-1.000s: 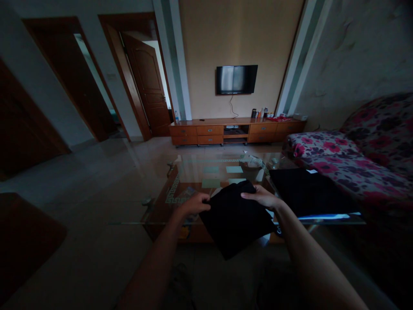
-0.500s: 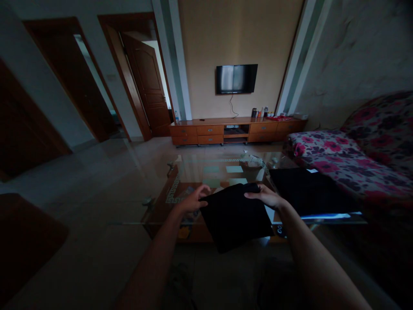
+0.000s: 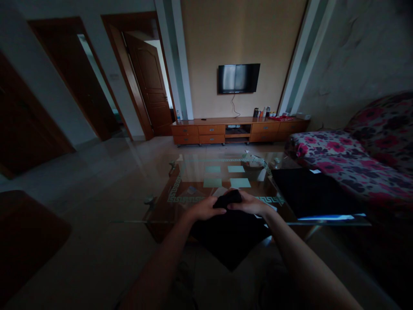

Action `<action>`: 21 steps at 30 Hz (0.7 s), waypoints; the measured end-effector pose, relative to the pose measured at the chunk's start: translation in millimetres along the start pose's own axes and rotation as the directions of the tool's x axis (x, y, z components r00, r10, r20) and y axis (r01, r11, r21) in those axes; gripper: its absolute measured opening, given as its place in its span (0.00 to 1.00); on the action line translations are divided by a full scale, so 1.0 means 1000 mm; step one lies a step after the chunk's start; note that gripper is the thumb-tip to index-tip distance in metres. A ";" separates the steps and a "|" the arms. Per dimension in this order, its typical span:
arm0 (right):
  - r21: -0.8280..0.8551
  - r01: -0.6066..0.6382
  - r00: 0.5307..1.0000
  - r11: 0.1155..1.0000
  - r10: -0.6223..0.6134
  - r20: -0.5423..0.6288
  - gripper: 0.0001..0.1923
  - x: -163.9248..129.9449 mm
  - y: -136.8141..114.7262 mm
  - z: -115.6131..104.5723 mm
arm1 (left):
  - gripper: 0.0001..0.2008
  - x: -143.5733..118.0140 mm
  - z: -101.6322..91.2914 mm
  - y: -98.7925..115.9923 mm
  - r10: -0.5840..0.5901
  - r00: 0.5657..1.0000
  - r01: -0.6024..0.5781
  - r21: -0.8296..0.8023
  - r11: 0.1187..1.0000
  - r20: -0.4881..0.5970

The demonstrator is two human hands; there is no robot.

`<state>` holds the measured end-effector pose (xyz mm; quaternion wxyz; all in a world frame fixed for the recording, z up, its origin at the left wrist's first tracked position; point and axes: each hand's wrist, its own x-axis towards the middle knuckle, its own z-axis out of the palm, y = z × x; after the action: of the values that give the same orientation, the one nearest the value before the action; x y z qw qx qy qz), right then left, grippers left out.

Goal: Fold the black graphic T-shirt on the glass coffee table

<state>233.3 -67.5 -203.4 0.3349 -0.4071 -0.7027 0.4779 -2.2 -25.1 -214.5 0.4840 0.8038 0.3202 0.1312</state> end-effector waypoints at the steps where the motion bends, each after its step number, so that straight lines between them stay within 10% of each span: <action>1: -0.020 0.021 1.000 1.000 -0.020 0.017 0.24 0.001 0.000 0.003 | 0.20 0.000 -0.001 0.000 0.004 1.000 -0.004 0.032 0.999 0.008; 9: -0.126 0.146 0.988 0.981 -0.152 -0.040 0.20 0.007 0.003 0.004 | 0.21 -0.001 0.002 -0.001 0.075 0.997 -0.072 0.130 0.989 -0.022; 21: 0.089 -0.044 0.942 0.995 0.071 -0.327 0.26 -0.023 0.002 -0.046 | 0.17 -0.003 -0.015 -0.024 -0.065 0.989 0.054 0.086 0.995 0.135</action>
<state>283.5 -69.1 -192.3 0.4498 -0.4881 -0.6046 0.4404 -21.9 -8.9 -227.2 0.4753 0.8201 0.3149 0.0478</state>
